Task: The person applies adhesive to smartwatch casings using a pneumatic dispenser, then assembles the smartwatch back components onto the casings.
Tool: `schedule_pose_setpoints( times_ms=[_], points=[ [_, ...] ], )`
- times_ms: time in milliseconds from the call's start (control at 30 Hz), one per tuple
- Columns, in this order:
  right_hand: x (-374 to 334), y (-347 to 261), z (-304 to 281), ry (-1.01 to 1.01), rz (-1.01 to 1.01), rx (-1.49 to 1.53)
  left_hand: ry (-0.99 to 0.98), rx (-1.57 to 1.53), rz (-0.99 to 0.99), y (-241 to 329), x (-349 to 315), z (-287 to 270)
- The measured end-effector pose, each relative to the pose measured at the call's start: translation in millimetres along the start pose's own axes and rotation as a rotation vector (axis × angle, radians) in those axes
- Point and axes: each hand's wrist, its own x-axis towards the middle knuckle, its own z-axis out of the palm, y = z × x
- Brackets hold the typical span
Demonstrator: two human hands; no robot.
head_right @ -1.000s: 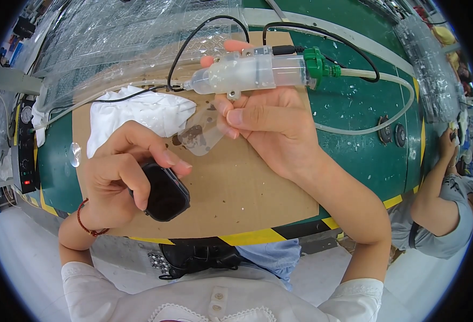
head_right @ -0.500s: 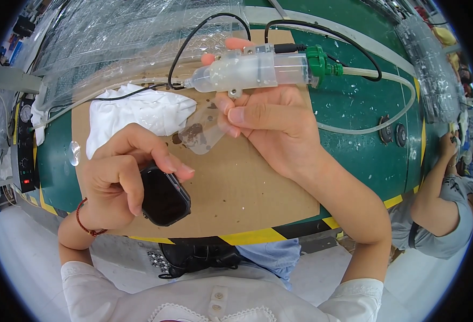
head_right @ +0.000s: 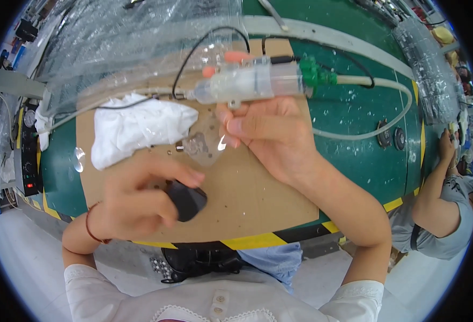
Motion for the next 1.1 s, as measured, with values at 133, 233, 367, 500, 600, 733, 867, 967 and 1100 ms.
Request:
schedule_pose_setpoints(
  times_ms=[133,233,367,500,600,733,867,967,1100],
  points=[
    [-2,6,-4,-0.001,0.004,-0.001,-0.16,0.266,0.124,-5,0,7],
    [-3,3,-2,-0.017,-0.002,0.006,-0.14,0.376,0.136,-4,0,0],
    [-1,4,-6,-0.081,0.005,-0.031,0.31,0.008,-0.287,8,7,4],
    [-2,7,-6,-0.182,-0.009,-0.097,0.293,-0.343,-0.438,9,26,2],
    [-4,5,-3,-0.243,0.024,-0.215,0.199,-0.406,-0.493,6,30,-3],
    [0,1,-6,-0.166,-0.095,-0.186,0.157,-0.218,-0.391,11,38,5],
    [5,-11,-10,-0.135,-0.158,-0.076,0.014,0.15,-0.255,0,48,18],
    [8,-11,-17,-0.154,-0.131,0.05,-0.018,0.516,0.025,-7,56,26],
    [7,-14,-12,-0.071,-0.118,0.129,0.066,0.863,0.515,11,76,-2]
  ],
)
